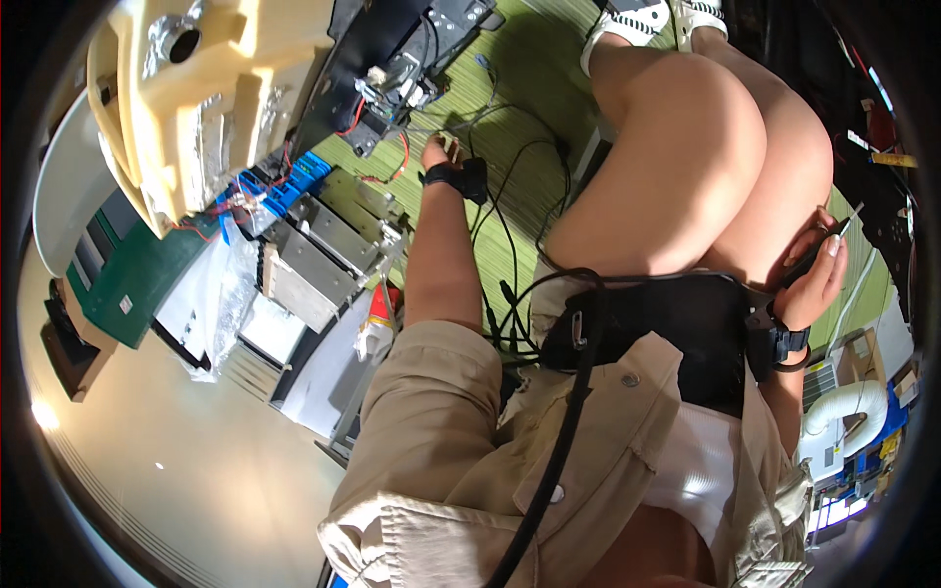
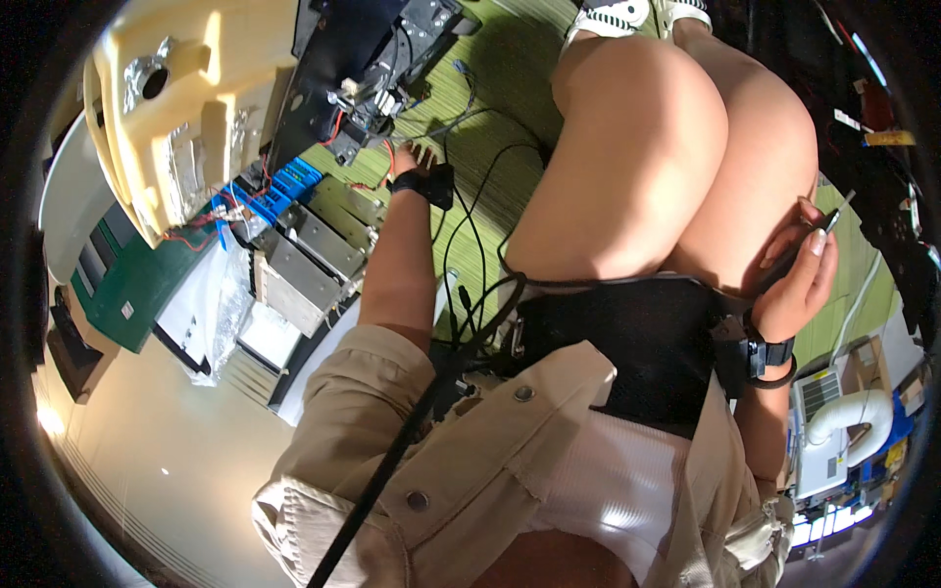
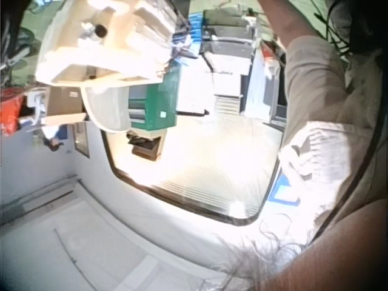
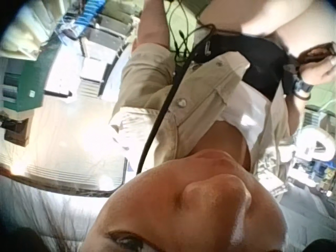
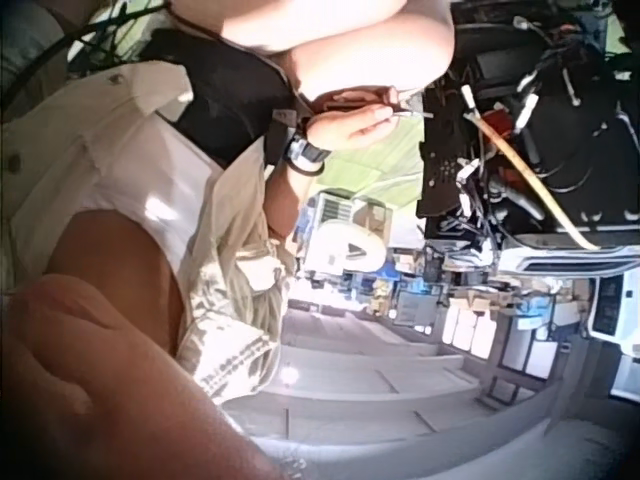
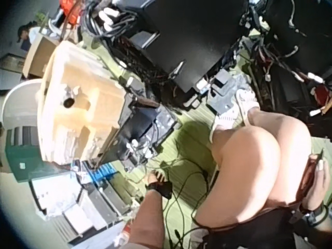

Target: Connecting electrical wires and terminal connectors to electronic components.

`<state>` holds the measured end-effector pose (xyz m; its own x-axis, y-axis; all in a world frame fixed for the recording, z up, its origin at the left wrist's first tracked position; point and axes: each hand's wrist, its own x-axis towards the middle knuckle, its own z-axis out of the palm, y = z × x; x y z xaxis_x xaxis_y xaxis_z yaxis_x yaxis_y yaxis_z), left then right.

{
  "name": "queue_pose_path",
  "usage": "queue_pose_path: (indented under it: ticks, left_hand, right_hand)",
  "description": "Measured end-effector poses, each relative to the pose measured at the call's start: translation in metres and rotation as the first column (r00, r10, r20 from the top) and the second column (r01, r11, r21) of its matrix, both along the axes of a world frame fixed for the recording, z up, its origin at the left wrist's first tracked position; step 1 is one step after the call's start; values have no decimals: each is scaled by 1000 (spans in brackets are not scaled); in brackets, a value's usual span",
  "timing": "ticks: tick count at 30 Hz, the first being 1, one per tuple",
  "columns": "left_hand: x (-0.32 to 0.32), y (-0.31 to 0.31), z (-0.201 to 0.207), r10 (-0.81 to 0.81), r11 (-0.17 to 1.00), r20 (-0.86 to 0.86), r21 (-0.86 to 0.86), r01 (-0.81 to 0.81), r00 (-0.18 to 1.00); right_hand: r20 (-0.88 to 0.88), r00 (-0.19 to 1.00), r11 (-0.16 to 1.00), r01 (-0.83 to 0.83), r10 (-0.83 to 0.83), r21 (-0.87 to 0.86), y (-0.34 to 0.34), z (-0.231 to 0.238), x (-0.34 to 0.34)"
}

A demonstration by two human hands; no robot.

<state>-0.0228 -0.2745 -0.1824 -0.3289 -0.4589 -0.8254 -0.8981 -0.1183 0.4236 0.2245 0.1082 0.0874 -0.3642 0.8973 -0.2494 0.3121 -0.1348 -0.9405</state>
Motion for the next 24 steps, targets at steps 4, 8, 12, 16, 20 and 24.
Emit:
queue_pose_path:
  ticks: [4, 8, 12, 16, 20, 24]
  left_hand:
    - [-14, 1, -27, 210, 972, 25, 107, -211, 977]
    - [-20, 21, -45, 523, 821, 95, 210, -531, 847]
    - [-34, 3, -46, 497, 821, 76, 280, -497, 864]
    - [-27, 32, -30, -81, 795, -86, 596, 117, 993]
    - [-5, 93, 55, 179, 812, -50, 571, -119, 982]
    - [10, 78, 67, 71, 743, -177, 666, 66, 982]
  right_hand:
    - [-33, 997, 996, 78, -77, 39, 0, -7, -3]
    - [49, 990, 987, 124, -130, 101, -1, -7, -3]
    - [2, 994, 991, 109, -109, 78, -6, -4, -13]
    - [41, 995, 986, 87, -94, 145, -5, -2, -14]
    - [34, 998, 992, 39, -44, 122, -7, -2, -17]
    - [162, 980, 986, -133, 115, 104, -4, 8, -15]
